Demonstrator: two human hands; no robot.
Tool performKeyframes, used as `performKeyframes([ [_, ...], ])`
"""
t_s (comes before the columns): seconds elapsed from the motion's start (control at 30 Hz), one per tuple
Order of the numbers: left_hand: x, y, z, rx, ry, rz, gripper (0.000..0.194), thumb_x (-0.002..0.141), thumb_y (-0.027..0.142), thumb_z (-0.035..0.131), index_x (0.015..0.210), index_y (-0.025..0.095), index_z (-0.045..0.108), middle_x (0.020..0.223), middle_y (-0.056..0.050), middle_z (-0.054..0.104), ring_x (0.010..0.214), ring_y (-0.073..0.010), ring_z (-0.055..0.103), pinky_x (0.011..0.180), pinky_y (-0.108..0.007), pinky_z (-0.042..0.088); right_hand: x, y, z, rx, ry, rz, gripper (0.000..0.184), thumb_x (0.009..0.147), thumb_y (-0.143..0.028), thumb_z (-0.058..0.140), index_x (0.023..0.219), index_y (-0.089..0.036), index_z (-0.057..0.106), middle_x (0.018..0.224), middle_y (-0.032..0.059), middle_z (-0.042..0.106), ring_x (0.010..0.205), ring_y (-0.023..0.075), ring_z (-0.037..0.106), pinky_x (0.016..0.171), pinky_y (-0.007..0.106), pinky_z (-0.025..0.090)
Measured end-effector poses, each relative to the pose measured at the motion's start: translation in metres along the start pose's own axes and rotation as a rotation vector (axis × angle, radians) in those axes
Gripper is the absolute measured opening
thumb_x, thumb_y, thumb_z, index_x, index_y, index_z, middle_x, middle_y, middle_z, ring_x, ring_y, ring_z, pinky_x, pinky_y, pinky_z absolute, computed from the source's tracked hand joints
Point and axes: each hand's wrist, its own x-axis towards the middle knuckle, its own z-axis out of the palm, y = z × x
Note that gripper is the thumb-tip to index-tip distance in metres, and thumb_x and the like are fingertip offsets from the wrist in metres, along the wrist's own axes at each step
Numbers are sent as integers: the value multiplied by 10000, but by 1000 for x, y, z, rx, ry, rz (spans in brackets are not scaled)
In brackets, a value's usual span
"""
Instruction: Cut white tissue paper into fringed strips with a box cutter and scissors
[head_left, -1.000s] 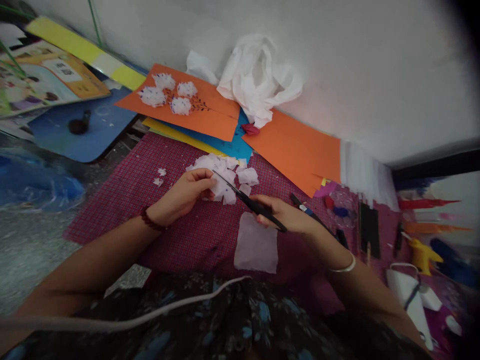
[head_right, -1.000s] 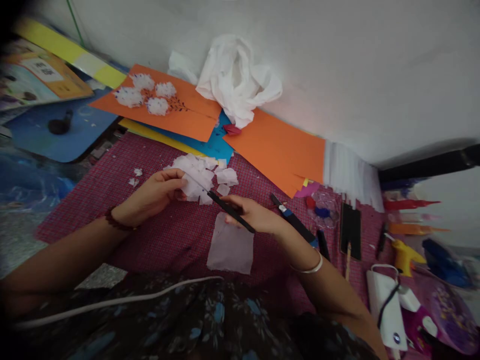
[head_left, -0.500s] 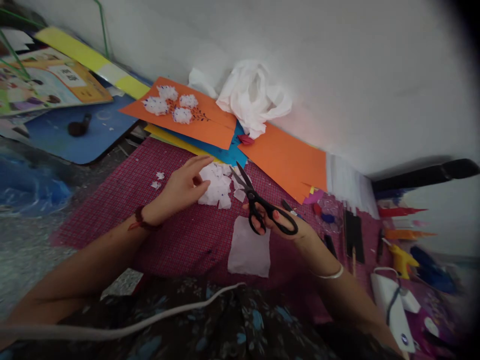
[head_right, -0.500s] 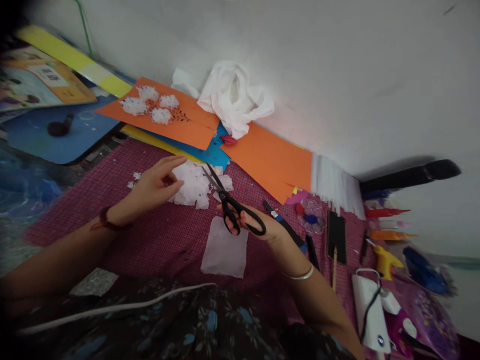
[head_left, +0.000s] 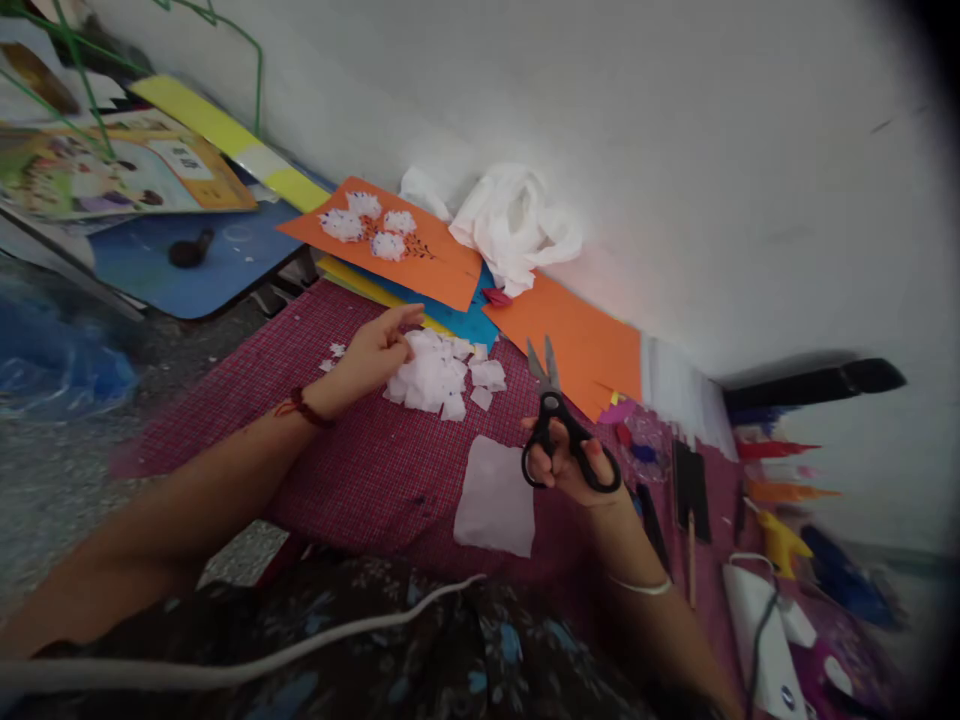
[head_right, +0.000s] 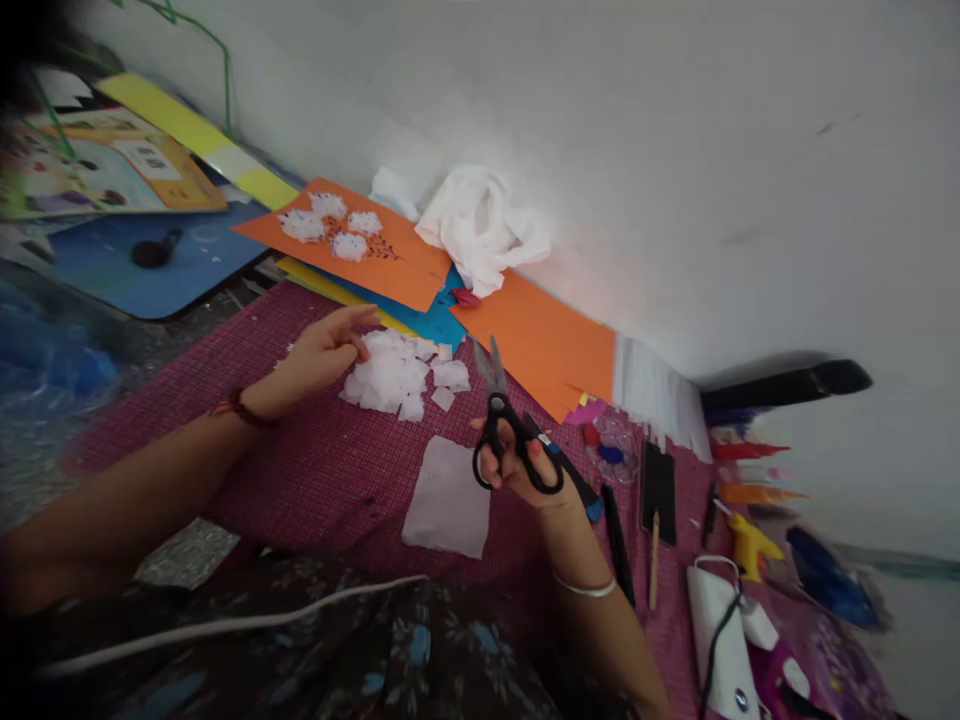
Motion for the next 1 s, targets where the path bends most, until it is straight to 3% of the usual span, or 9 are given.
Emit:
performKeyframes([
  [0.13, 4, -9, -5, 21, -32, 65, 616, 658, 22, 553, 1224, 215, 697, 1205, -112, 729, 691, -147, 673, 619, -293, 540, -24, 17, -1, 216, 130, -117, 696, 825, -796, 615, 1273, -267, 675, 740, -8, 533, 574, 153, 399, 583, 328, 367],
  [0.27, 0, -11, -1, 85, 120, 221, 411, 721, 74, 637, 1094, 231, 709, 1056, -64, 746, 798, -186, 696, 673, -309, 551, -26, 26, 0, 315, 127, -151, 636, 823, -741, 683, 1201, -230, 695, 749, -11, 566, 597, 137, 464, 582, 299, 383],
  [0.4, -20, 4, 14, 161, 201, 342, 165, 844, 149, 666, 975, 234, 718, 943, -35, 720, 740, -159, 654, 685, -313, 518, -23, 28, -4, 337, 130, -175, 647, 796, -743, 717, 1152, -204, 685, 753, -11, 590, 617, 133, 499, 572, 279, 413],
  [0.47, -35, 16, 27, 151, 124, 300, 111, 865, 180, 661, 944, 229, 723, 869, -24, 707, 680, -145, 626, 659, -306, 501, -21, 28, -6, 378, 155, -174, 599, 792, -711, 746, 1118, -213, 679, 754, -16, 600, 623, 132, 504, 573, 272, 428],
  [0.57, -53, 31, 49, 247, -208, 106, 125, 882, 276, 673, 974, 212, 728, 826, -22, 701, 679, -152, 613, 659, -301, 482, -19, 30, -7, 449, 163, -171, 564, 777, -683, 778, 1090, -225, 674, 762, -24, 617, 624, 125, 518, 596, 271, 452],
  [0.67, -59, 34, 68, 439, -473, 57, 249, 855, 370, 700, 1030, 195, 718, 763, -14, 680, 640, -163, 577, 605, -287, 432, -18, 31, -8, 453, 155, -169, 520, 832, -667, 733, 1085, -217, 669, 768, -26, 625, 618, 119, 538, 597, 266, 463],
  [0.83, -62, 26, 91, 672, -646, -10, 316, 728, 459, 805, 660, 208, 626, 567, 5, 585, 526, -163, 490, 515, -273, 313, -17, 35, -8, 410, 99, -224, 560, 826, -666, 744, 1108, -190, 657, 746, -31, 639, 617, 116, 561, 583, 247, 475],
  [1.0, -82, 22, 108, 572, -706, -118, 257, 682, 305, 797, 596, 206, 577, 574, 22, 549, 556, -156, 477, 544, -268, 338, -16, 37, -7, 351, 85, -271, 567, 830, -675, 732, 1115, -190, 659, 734, -21, 639, 622, 128, 557, 555, 243, 468],
])
